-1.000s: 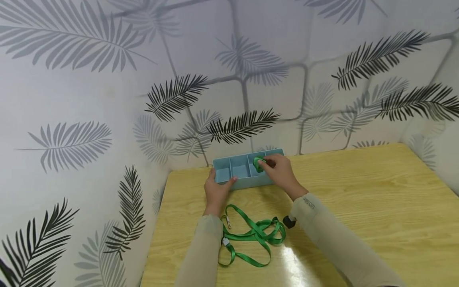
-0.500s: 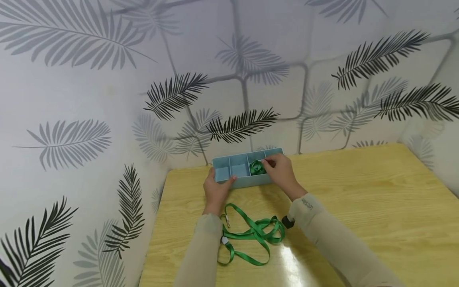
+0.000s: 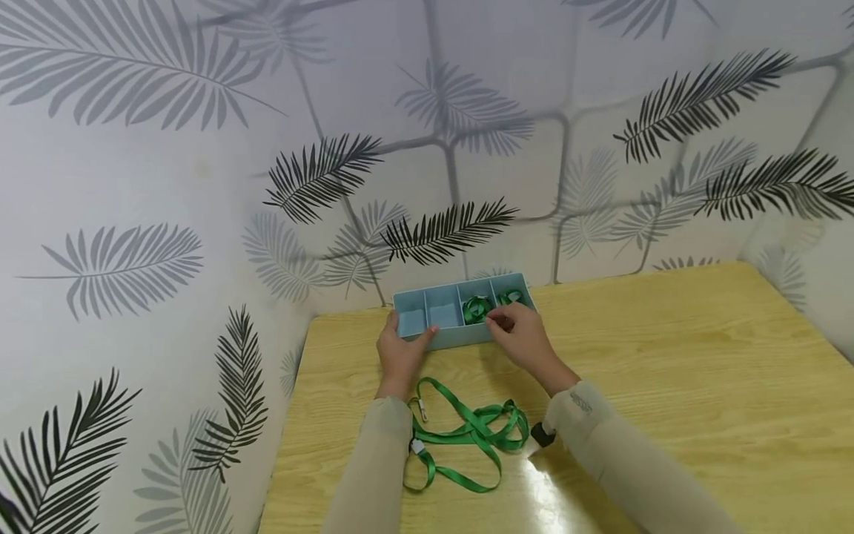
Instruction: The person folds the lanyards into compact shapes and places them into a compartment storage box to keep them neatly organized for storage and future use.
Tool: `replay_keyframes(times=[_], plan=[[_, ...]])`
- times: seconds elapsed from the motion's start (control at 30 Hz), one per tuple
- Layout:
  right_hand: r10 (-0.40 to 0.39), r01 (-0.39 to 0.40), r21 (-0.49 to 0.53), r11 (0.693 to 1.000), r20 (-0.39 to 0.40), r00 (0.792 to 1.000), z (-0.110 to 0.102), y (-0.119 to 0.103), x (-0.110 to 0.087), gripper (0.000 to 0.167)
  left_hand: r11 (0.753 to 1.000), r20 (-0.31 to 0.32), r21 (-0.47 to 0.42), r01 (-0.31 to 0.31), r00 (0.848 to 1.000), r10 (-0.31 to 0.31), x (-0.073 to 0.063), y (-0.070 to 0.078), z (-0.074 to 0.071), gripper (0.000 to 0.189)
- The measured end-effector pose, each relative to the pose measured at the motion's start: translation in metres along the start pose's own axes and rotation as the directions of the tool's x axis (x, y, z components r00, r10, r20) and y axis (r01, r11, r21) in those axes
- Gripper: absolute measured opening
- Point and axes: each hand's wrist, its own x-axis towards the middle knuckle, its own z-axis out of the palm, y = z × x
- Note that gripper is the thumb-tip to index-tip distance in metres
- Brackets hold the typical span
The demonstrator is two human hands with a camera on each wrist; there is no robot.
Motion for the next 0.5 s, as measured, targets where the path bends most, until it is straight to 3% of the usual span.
replay_keyframes(times=[0.13,0.23,0.3,0.4,0.5], plan=[[-0.002,-0.001,0.029,1.000,0.101,0.995,0.009,-0.007,-0.011,0.015,1.000,0.004,-0.001,0.003,1.000,-0.003,-0.001,0.004,-0.001,0.100],[-0.052,0.045,0.034,0.998,0.235,0.971,0.022,-0.014,-0.020,0.014,1.000,-0.003,0.000,0.007,1.000,-0.007,-0.002,0.006,-0.003,0.099],[-0.100,0.090,0.044,0.995,0.340,0.935,0.031,-0.019,-0.027,0.015,1.000,-0.004,0.002,0.009,1.000,-0.009,-0.002,0.006,-0.003,0.099],[-0.190,0.185,0.058,0.981,0.476,0.859,0.044,-0.023,-0.039,0.019,1.000,0.007,-0.003,0.021,1.000,-0.021,-0.003,0.006,-0.003,0.098],[-0.245,0.255,0.063,0.965,0.563,0.789,0.054,-0.027,-0.048,0.023,0.999,0.021,-0.012,0.033,0.999,-0.033,-0.004,0.005,-0.003,0.099]])
